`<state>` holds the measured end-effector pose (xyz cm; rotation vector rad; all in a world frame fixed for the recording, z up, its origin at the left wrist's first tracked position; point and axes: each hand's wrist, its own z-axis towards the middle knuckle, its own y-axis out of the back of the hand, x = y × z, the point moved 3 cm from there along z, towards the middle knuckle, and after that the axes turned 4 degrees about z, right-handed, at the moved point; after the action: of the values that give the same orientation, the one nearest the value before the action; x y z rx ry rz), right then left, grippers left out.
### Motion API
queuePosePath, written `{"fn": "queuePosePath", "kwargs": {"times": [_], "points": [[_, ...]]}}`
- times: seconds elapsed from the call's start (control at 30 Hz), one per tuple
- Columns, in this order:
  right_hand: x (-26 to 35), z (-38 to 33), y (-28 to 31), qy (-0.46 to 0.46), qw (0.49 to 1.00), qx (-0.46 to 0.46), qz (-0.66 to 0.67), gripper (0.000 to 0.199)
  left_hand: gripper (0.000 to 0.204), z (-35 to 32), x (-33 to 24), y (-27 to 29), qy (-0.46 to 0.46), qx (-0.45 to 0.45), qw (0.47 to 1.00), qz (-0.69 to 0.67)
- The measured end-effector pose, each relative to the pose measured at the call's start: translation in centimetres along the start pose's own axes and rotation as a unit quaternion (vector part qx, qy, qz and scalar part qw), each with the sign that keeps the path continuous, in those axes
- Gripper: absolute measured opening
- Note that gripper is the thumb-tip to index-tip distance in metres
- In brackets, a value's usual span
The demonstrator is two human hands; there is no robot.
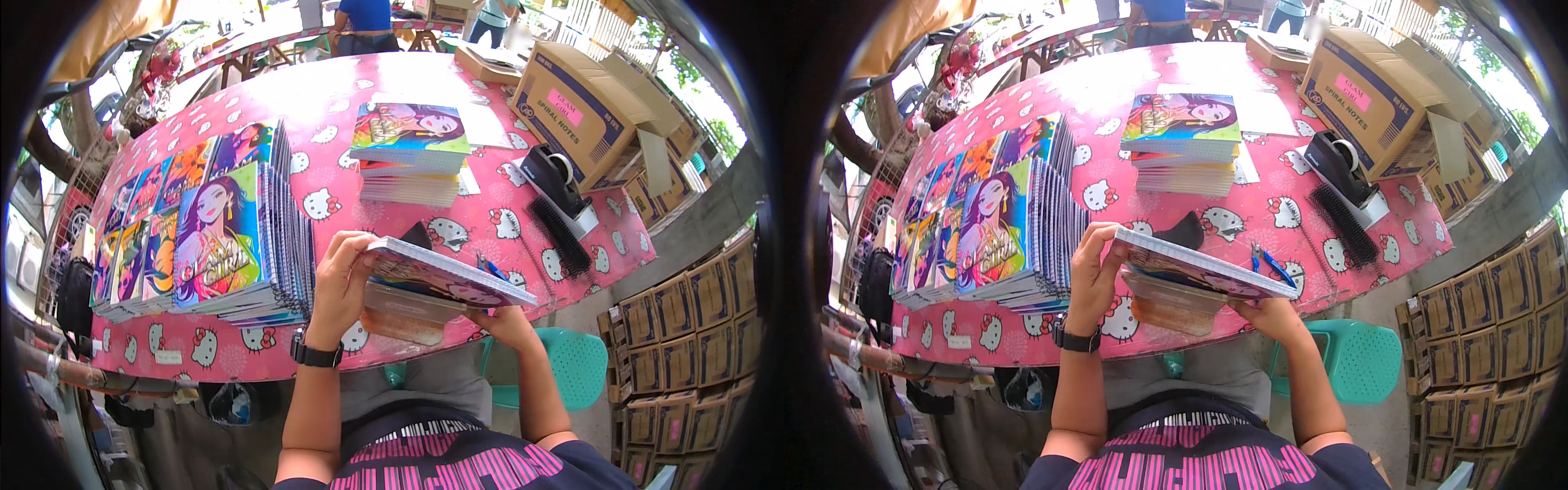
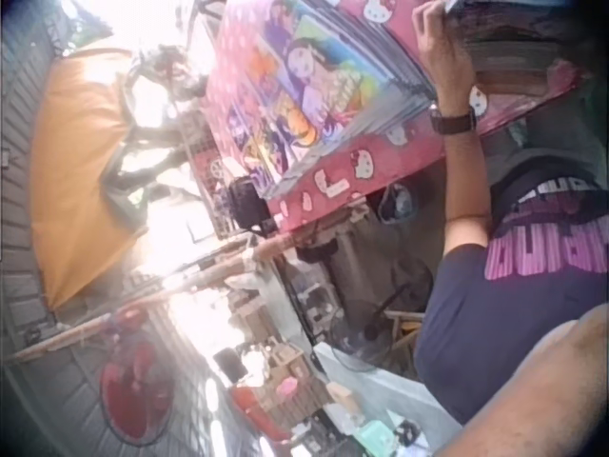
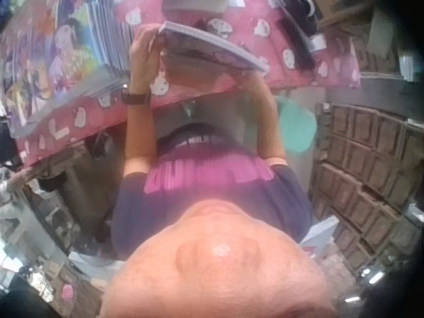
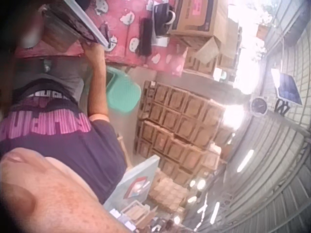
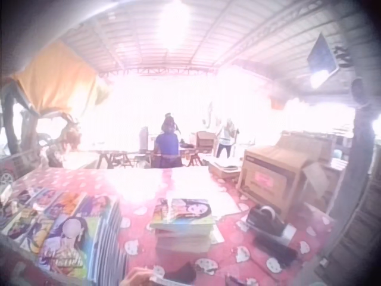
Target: The person binds notebooks by inserting plastic spiral coils through pre-punched holes and then uses pliers to cut and crimp the ends of the coils.
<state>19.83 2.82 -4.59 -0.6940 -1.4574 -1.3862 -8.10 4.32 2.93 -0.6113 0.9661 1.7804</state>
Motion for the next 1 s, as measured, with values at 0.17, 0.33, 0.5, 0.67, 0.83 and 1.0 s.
{"fn": "queuePosePath", "kwargs": {"times": [0.17, 0.33, 0.5, 0.67, 0.83, 1.0], "points": [[-0.2, 0.7, -1.6, 0.054, 0.977, 0.025, -0.202, 0.021, 0.026, -4.1, 3.4, -0.4, 0.067, -0.153, 0.981, 0.095], [-1.1, 2.9, -1.5, 0.037, 0.973, 0.022, -0.226, 0.019, 0.042, -4.6, -2.3, -2.1, -0.111, -0.173, 0.944, 0.257], [-2.6, 3.9, -0.6, 0.038, 0.957, -0.019, -0.286, 0.033, 0.040, -3.6, -1.8, -4.3, -0.127, -0.049, 0.927, 0.348], [-4.5, 2.0, 2.3, 0.043, 0.939, -0.161, -0.301, 0.036, 0.037, -5.5, -1.2, -4.6, -0.152, -0.044, 0.918, 0.363], [-6.6, 0.7, 2.7, -0.024, 0.903, -0.207, -0.375, 0.032, 0.037, -6.9, -1.1, -4.7, -0.169, -0.040, 0.918, 0.356], [-8.2, 1.3, 3.4, -0.049, 0.934, -0.179, -0.306, 0.027, 0.036, -6.8, -1.4, -5.0, -0.154, -0.052, 0.936, 0.311]]}}
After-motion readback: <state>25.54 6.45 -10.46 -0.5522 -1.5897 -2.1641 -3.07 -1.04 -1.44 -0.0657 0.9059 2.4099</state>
